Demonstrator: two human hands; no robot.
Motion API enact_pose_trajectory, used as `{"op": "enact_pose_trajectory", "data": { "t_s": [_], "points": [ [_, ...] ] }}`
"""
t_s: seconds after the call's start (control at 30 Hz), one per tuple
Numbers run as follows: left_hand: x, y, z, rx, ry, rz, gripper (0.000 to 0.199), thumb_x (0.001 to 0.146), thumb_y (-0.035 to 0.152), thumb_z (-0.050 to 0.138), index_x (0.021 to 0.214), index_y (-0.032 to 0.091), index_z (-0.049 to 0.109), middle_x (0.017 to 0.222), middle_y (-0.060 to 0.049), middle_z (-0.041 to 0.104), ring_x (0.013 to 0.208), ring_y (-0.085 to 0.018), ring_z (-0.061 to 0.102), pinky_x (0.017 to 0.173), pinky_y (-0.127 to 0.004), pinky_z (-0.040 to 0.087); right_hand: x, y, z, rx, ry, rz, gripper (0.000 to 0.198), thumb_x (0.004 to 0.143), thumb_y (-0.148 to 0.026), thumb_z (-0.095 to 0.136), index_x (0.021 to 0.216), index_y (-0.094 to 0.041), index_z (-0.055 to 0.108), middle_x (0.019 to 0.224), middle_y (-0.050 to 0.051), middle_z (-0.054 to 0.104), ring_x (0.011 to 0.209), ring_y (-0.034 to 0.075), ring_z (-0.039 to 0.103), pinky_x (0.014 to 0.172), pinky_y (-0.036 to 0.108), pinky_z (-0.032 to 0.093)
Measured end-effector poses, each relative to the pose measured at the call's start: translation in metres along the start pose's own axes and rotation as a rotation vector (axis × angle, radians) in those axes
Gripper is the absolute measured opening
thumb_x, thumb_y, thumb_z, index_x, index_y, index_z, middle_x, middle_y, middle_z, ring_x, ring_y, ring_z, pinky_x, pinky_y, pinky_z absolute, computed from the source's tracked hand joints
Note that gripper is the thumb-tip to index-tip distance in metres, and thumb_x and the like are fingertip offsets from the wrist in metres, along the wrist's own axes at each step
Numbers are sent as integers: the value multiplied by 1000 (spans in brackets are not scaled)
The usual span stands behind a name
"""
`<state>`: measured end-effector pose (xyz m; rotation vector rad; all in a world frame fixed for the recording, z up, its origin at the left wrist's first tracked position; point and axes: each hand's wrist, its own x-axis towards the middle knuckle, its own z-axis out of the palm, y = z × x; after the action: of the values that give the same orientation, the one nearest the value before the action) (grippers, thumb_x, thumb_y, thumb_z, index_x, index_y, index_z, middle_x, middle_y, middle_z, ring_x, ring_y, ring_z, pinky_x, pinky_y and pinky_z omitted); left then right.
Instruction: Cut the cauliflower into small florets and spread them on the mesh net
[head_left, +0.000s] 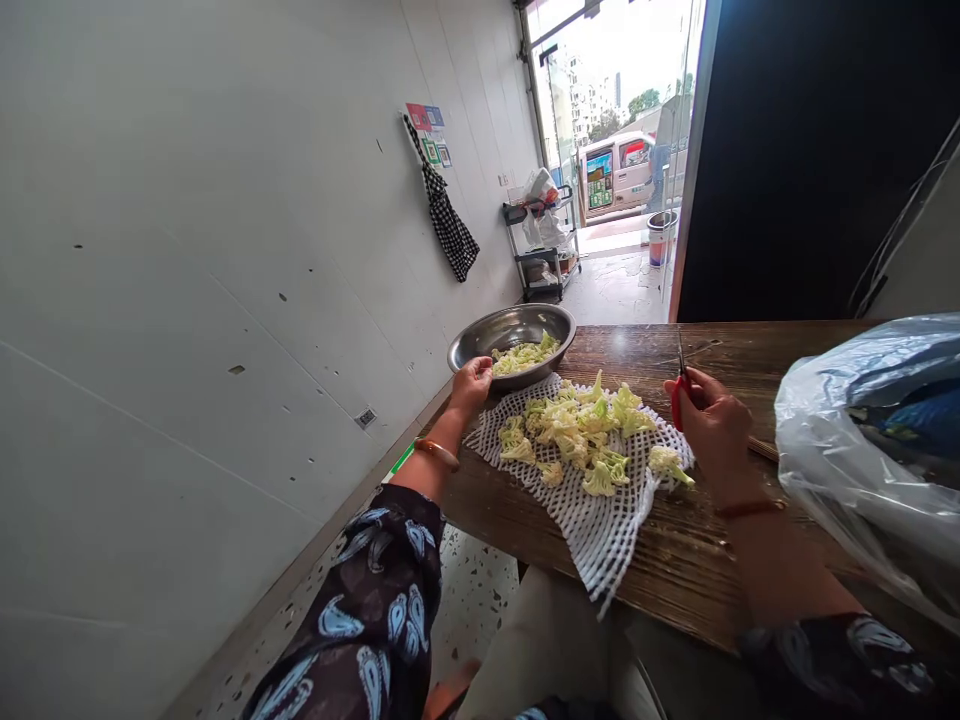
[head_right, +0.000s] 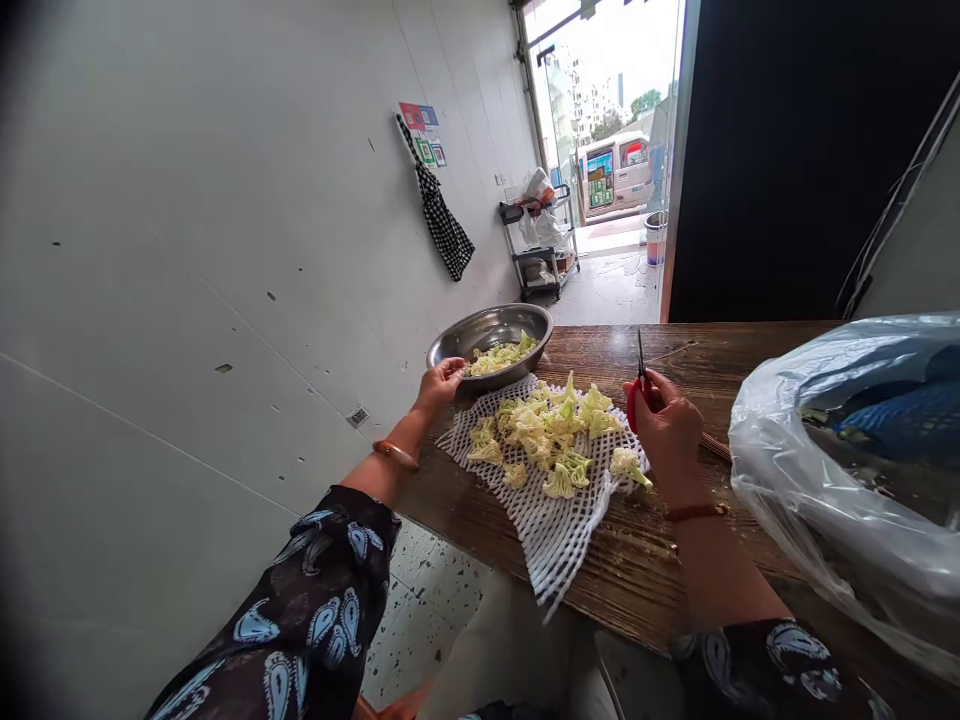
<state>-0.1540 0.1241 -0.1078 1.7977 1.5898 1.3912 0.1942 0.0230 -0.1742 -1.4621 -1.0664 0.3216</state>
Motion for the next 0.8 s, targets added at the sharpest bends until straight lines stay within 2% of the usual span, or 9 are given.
{"op": "enact_pose_trajectory", "data": {
  "t_s": [0.1, 0.2, 0.33, 0.43, 0.53, 0.6, 0.7, 0.8],
  "points": [
    [-11, -3, 8, 141, -123, 69, 26, 63, 8, 72, 86, 21, 71, 99, -8, 71, 102, -26, 63, 104, -42, 44, 1, 3, 0, -23, 2, -16, 61, 82, -65, 59, 116, -16, 75, 80, 9, 76, 69, 23, 68, 63, 32, 46],
    [-22, -3, 15, 262, -181, 123, 28, 65, 8, 70, 89, 22, 71, 105, -9, 70, 111, -30, 59, 111, -46, 37, 2, 6, 2, -34, 23, -23, 61, 82, -65, 60, 117, -16, 74, 80, 9, 76, 70, 23, 67, 63, 32, 47],
    [-37, -3, 22, 366, -233, 187, 29, 73, 11, 67, 99, 22, 72, 110, -11, 69, 113, -30, 57, 110, -46, 38, 3, 10, 4, -24, 6, -17, 60, 82, -63, 62, 118, -17, 74, 82, 8, 76, 71, 23, 69, 65, 32, 47],
    [-47, -5, 27, 485, -273, 310, 36, 79, 12, 60, 113, 20, 69, 113, -12, 68, 112, -29, 58, 106, -45, 42, 2, 13, 4, -37, -3, -38, 60, 83, -63, 61, 118, -16, 74, 83, 9, 77, 72, 24, 70, 66, 33, 48],
    [-52, -8, 31, 560, -264, 379, 41, 82, 13, 58, 123, 17, 65, 116, -12, 67, 111, -27, 60, 104, -43, 44, 3, 18, 5, -107, -27, -69, 58, 84, -62, 60, 117, -16, 74, 84, 10, 77, 75, 26, 71, 67, 33, 50],
    [-52, -10, 33, 568, -233, 379, 42, 82, 16, 60, 124, 16, 64, 117, -11, 67, 112, -27, 59, 104, -43, 45, 4, 22, 4, -196, -107, -115, 55, 87, -57, 57, 120, -15, 72, 88, 11, 78, 79, 26, 71, 69, 34, 51],
    [-50, -13, 33, 573, -195, 373, 40, 82, 20, 62, 122, 18, 65, 117, -10, 67, 113, -27, 60, 104, -43, 44, 6, 26, 1, -319, -230, -197, 49, 90, -48, 54, 125, -16, 68, 99, 11, 77, 87, 24, 70, 76, 34, 52],
    [-47, -15, 29, 573, -185, 374, 35, 82, 23, 63, 116, 18, 66, 115, -10, 68, 111, -27, 60, 103, -43, 44, 11, 28, -5, -395, -262, -211, 44, 92, -42, 54, 127, -18, 67, 108, 10, 76, 94, 23, 69, 81, 32, 52]
  ]
}}
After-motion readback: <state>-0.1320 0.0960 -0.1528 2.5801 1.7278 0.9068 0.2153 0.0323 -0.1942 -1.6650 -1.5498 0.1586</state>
